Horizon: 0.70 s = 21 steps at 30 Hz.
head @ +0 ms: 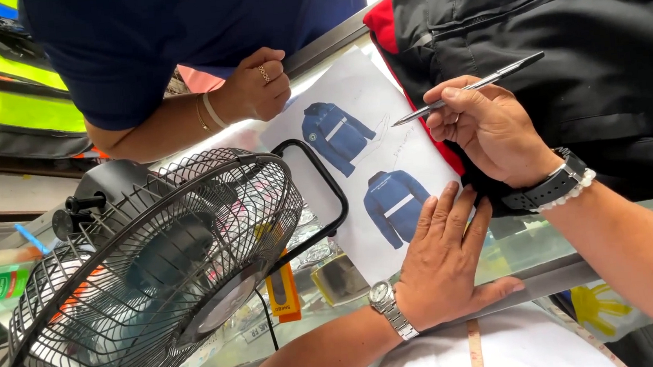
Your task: A person is inspecting a black jacket and marking a design diagram on a piece of paper with a pen while discussing with another person at a service counter.
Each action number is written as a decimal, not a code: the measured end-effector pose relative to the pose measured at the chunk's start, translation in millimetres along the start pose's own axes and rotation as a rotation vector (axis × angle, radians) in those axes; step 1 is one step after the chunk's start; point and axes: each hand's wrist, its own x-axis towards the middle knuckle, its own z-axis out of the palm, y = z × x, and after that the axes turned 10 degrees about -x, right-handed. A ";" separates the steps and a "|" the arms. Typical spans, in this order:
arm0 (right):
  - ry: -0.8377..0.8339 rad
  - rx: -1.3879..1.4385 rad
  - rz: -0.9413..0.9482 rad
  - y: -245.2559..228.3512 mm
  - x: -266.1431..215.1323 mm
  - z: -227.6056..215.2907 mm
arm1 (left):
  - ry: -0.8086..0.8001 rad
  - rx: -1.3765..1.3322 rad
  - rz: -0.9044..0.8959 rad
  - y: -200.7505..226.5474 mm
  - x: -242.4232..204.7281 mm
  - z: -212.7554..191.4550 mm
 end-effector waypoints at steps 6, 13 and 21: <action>-0.009 -0.019 -0.040 0.7 0.0 1.1 | -0.024 0.000 -0.016 -0.9 0.6 0.2; 0.012 -0.020 -0.027 2.3 0.7 1.5 | -0.026 0.003 -0.011 -0.8 0.6 -0.9; 0.006 -0.041 -0.035 2.7 0.9 1.3 | -0.014 -0.015 0.000 -2.4 1.8 -2.4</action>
